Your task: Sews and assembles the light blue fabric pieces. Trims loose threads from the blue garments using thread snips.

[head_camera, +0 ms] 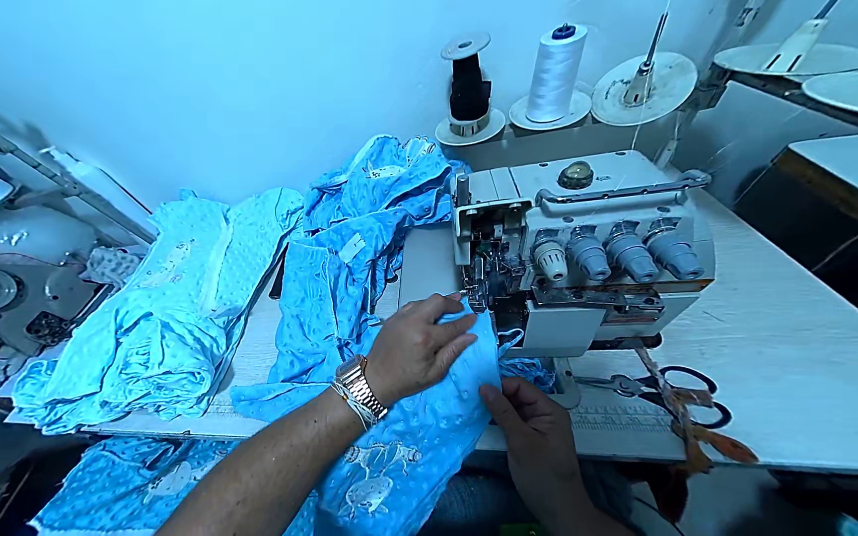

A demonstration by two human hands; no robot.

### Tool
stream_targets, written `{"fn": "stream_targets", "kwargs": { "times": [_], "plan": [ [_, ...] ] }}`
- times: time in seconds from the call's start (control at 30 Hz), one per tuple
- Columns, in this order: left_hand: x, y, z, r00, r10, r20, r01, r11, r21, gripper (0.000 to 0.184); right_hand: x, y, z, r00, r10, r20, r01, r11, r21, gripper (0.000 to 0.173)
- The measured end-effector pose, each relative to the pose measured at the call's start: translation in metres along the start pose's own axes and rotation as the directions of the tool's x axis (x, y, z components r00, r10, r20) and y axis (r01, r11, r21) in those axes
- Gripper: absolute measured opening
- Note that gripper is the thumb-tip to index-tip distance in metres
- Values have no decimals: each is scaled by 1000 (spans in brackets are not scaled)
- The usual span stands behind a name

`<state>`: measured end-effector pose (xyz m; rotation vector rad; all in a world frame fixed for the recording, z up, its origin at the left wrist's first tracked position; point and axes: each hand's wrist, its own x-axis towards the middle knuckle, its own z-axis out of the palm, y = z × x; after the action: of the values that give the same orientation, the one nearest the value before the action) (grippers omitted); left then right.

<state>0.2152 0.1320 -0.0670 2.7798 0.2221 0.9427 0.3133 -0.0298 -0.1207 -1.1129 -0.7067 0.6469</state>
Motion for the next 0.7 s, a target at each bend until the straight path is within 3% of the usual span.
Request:
{"fn": "stream_targets", "kwargs": {
  "times": [0.07,0.17,0.37,0.47,0.53,0.6,0.63,0.7],
  "plan": [
    [3,-14,-1,997,-23,-71,20,999,-34,28,8,-3,4,1000,10,3,-9,1000,-18,11],
    [15,-30,-8,997,-55,-47,54,998,-18,25,22,-10,10,1000,25,-5,-26,998,-54,10],
    [25,-31,-16,995,-98,21,91,973,214,31,22,-16,16,994,65,-85,-74,991,-110,4],
    [20,-10,-25,965,-262,-11,258,942,215,30,7,-6,17,997,82,0,-82,992,-100,5],
    [15,9,-41,848,-528,47,515,842,160,48,-10,2,21,987,132,94,-126,990,-63,9],
    [8,25,-61,633,-749,197,752,655,74,70,-30,7,27,963,225,150,-225,974,-19,12],
    [2,32,-69,542,-793,278,822,570,23,73,-40,10,30,952,262,156,-266,964,4,12],
    [-11,36,-76,432,-806,404,886,463,-24,70,-57,13,29,940,304,153,-312,950,31,13]
  ]
}}
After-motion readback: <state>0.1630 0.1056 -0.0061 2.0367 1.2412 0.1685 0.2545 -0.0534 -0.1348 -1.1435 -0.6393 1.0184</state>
